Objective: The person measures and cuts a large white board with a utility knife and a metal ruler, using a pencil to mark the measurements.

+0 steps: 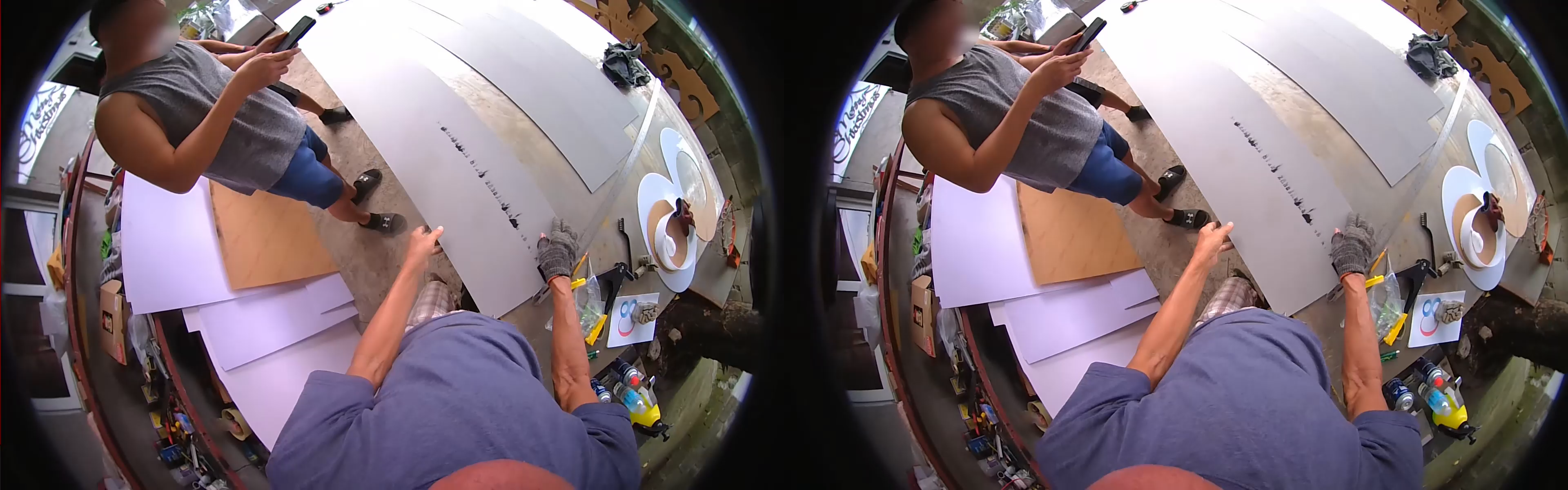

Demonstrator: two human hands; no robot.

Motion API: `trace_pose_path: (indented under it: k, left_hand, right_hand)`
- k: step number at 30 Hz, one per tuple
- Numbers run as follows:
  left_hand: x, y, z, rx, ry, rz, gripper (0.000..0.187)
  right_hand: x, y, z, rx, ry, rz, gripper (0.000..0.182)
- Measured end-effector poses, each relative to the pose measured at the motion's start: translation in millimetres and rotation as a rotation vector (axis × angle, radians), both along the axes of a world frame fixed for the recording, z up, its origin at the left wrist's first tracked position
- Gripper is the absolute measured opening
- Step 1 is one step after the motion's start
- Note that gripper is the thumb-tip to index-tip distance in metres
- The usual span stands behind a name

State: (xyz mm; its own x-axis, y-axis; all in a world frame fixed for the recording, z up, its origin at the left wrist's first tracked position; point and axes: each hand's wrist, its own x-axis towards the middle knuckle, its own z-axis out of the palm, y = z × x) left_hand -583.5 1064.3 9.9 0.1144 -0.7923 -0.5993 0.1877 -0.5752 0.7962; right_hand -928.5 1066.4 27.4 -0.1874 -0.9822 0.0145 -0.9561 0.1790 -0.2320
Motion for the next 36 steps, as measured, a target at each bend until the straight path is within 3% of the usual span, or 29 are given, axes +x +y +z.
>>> trace_pose_path:
  k: [6,15,29,36]
  left_hand:
    - [-16,-5,-10,-0.015,-0.216,0.020,0.030]
    - [-21,-2,-4,-0.243,-0.411,0.140,0.024]
    - [-22,0,35,-0.259,-0.234,0.217,0.020]
    - [-29,-9,14,-0.327,-0.148,0.241,0.019]
  right_hand:
    - [7,-3,12,-0.011,-0.017,0.002,0.060]
    - [1,-8,16,-0.056,-0.055,0.088,0.057]
    - [-24,-39,-30,-0.041,-0.399,0.035,0.048]
    - [-42,-58,-46,-0.049,-0.476,-0.042,0.042]
